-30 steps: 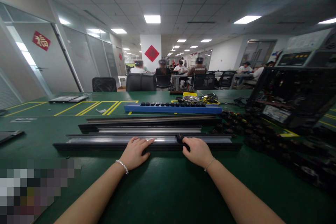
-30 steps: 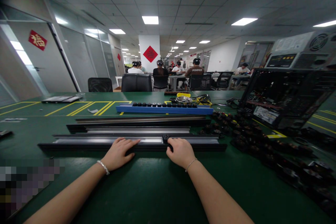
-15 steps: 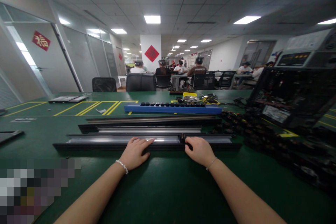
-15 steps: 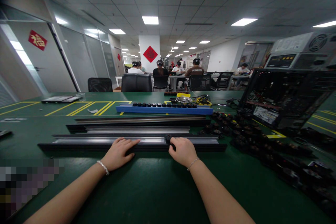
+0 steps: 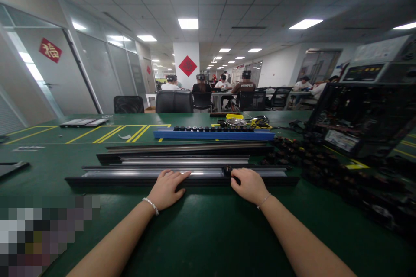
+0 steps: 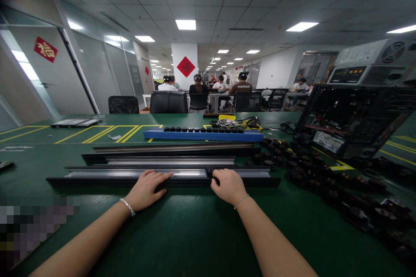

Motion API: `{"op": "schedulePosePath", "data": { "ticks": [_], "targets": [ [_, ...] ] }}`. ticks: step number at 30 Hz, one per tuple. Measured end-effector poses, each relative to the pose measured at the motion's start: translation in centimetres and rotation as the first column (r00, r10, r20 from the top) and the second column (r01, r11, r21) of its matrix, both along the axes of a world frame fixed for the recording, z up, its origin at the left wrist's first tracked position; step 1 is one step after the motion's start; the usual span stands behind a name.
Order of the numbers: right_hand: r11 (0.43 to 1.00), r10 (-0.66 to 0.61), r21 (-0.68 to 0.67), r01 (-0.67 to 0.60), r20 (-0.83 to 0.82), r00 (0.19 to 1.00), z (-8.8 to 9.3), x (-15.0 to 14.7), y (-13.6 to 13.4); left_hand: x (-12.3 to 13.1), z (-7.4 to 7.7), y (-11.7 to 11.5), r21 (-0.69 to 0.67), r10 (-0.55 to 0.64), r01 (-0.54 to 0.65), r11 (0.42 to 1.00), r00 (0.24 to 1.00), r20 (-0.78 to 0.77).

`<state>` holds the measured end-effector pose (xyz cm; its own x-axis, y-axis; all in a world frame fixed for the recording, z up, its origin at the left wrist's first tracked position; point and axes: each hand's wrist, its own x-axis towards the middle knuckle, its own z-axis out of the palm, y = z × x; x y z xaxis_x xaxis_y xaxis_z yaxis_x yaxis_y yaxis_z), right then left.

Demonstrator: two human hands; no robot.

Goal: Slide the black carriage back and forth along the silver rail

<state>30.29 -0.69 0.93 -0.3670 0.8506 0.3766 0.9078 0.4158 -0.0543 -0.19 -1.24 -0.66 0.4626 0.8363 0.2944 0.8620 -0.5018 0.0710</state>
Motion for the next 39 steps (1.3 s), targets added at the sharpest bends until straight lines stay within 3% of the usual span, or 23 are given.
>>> {"op": "schedulePosePath", "data": {
  "ticks": [39],
  "targets": [
    [0.974,-0.005,0.225,0.011,-0.027,1.0,-0.7,1.4,0.8,0.0,0.0,0.0,0.0,0.0,0.0,1.0,1.0,-0.008]
  ]
}}
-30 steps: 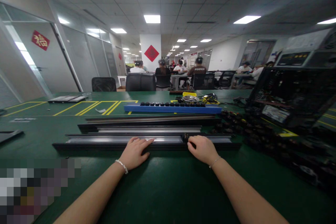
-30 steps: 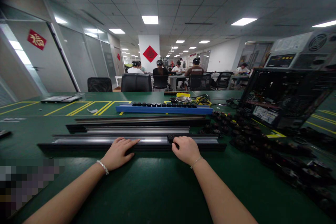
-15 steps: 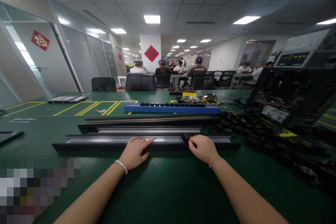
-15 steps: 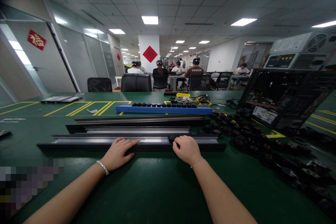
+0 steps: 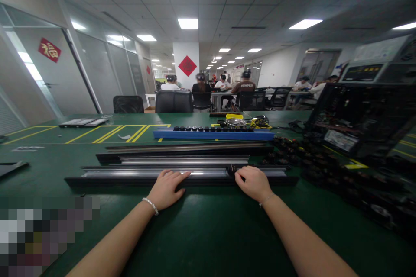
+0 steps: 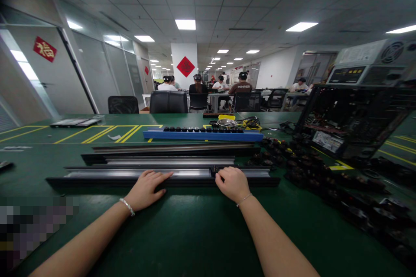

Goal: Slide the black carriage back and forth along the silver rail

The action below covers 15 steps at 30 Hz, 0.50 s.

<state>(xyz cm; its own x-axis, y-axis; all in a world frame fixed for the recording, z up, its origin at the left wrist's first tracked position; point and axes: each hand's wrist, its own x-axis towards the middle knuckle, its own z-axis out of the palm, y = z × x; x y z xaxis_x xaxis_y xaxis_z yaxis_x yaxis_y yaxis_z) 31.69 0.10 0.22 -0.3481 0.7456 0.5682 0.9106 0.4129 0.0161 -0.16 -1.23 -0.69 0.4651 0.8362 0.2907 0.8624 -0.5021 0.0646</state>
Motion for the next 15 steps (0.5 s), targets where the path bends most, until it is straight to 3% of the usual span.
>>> {"op": "schedulePosePath", "data": {
  "ticks": [8,15],
  "targets": [
    [0.998,-0.06,-0.039,0.055,-0.129,0.99,-0.6,0.1,0.3,0.0,-0.1,0.1,0.002,0.005,-0.005,1.0,1.0,0.001],
    [0.973,-0.23,-0.059,0.223,-0.284,0.931,-1.2,-0.9,0.7,-0.1,-0.2,0.1,0.004,-0.001,0.001,1.0,1.0,0.007]
  ]
}}
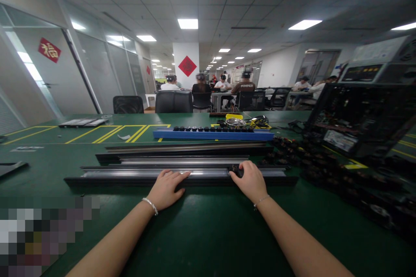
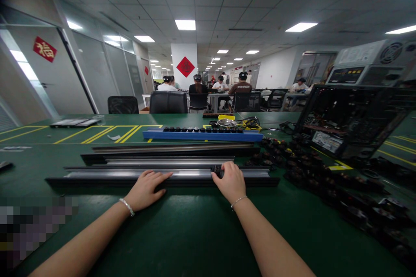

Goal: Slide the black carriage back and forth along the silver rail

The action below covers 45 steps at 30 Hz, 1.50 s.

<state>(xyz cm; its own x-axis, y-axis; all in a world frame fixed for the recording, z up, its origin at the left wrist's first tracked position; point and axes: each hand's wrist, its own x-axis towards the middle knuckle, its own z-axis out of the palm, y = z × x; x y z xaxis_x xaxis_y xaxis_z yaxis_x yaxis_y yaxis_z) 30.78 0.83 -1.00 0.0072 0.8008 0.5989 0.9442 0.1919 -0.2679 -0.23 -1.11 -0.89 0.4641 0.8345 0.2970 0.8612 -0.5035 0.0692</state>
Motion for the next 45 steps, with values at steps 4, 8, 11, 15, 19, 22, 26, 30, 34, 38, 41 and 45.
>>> {"op": "schedulePosePath", "data": {
  "ticks": [4,8,11,15,19,22,26,30,34,38,41,45],
  "targets": [
    [0.998,0.052,-0.047,-0.052,-0.012,0.999,0.0,-0.2,0.1,0.0,0.0,0.0,-0.001,-0.002,0.002,1.0,1.0,0.003],
    [0.996,0.046,-0.081,-0.047,-0.017,0.999,0.3,-0.2,0.0,0.0,0.0,0.0,0.003,0.003,-0.003,1.0,1.0,0.003],
    [0.997,0.03,-0.076,-0.031,-0.01,0.999,0.4,-0.3,-0.1,0.0,0.1,0.0,0.007,0.0,0.0,1.0,1.0,0.004],
    [0.998,0.015,-0.066,-0.015,0.002,1.0,0.3,-0.4,-0.1,0.0,0.1,0.0,0.004,0.0,0.0,1.0,1.0,-0.005],
    [0.998,0.004,-0.058,-0.003,0.005,1.0,0.2,-0.4,0.0,0.0,-0.1,0.0,0.008,0.001,-0.001,1.0,1.0,-0.006],
    [0.998,0.003,-0.069,-0.003,0.006,1.0,0.3,-0.4,-0.1,0.0,-0.1,0.0,0.017,0.004,-0.004,1.0,1.0,-0.007],
    [0.997,0.004,-0.08,-0.004,0.001,1.0,0.4,-0.4,-0.1,0.0,-0.1,0.0,0.013,0.004,-0.004,1.0,1.0,-0.008],
    [0.997,0.006,-0.074,-0.007,-0.013,1.0,0.4,-0.5,-0.1,0.0,-0.1,0.0,0.014,0.004,-0.004,1.0,1.0,-0.009],
    [0.996,-0.011,-0.085,0.01,-0.02,1.0,0.4,-0.4,-0.1,-0.1,-0.2,0.1,0.015,0.006,-0.006,1.0,1.0,-0.007],
    [0.994,-0.055,-0.1,0.053,-0.018,0.998,0.4,0.2,0.0,-0.1,-0.1,0.1,0.011,0.009,-0.009,1.0,1.0,-0.004],
    [0.992,-0.072,-0.106,0.071,-0.008,0.997,0.4,0.6,0.1,0.0,0.0,0.0,0.006,0.009,-0.009,1.0,1.0,-0.003],
    [0.991,-0.074,-0.107,0.077,0.038,0.997,0.6,0.8,0.1,0.0,0.1,0.0,-0.001,0.01,-0.01,1.0,1.0,-0.003]
  ]
}}
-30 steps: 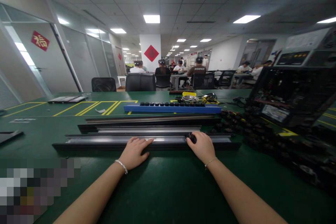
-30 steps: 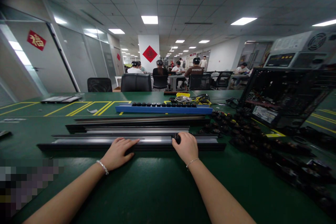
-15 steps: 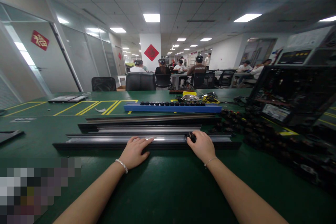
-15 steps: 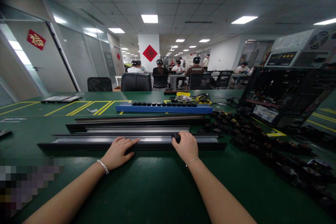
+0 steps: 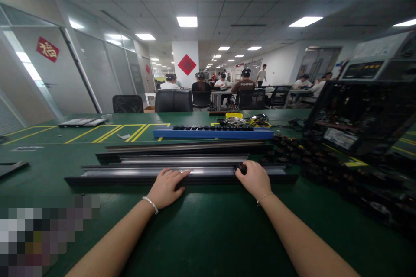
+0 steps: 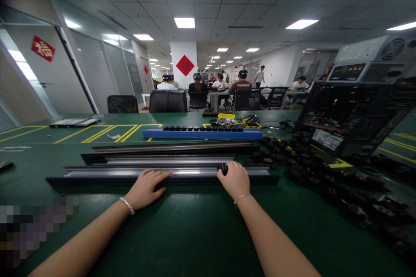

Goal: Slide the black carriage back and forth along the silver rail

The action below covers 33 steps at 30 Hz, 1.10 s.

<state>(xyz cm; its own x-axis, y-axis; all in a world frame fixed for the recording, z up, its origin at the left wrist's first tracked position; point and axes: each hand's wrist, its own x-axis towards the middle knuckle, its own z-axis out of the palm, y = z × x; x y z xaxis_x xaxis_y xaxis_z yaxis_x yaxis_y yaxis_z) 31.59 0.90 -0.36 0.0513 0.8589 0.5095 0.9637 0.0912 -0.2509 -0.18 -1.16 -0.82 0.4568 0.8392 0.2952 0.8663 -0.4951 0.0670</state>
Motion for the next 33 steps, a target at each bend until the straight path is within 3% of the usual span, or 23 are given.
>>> {"op": "schedulePosePath", "data": {
  "ticks": [33],
  "targets": [
    [0.988,-0.068,-0.136,0.078,0.08,0.994,1.2,3.4,0.1,0.0,0.0,0.1,0.0,-0.002,0.002,1.0,1.0,-0.014]
  ]
}}
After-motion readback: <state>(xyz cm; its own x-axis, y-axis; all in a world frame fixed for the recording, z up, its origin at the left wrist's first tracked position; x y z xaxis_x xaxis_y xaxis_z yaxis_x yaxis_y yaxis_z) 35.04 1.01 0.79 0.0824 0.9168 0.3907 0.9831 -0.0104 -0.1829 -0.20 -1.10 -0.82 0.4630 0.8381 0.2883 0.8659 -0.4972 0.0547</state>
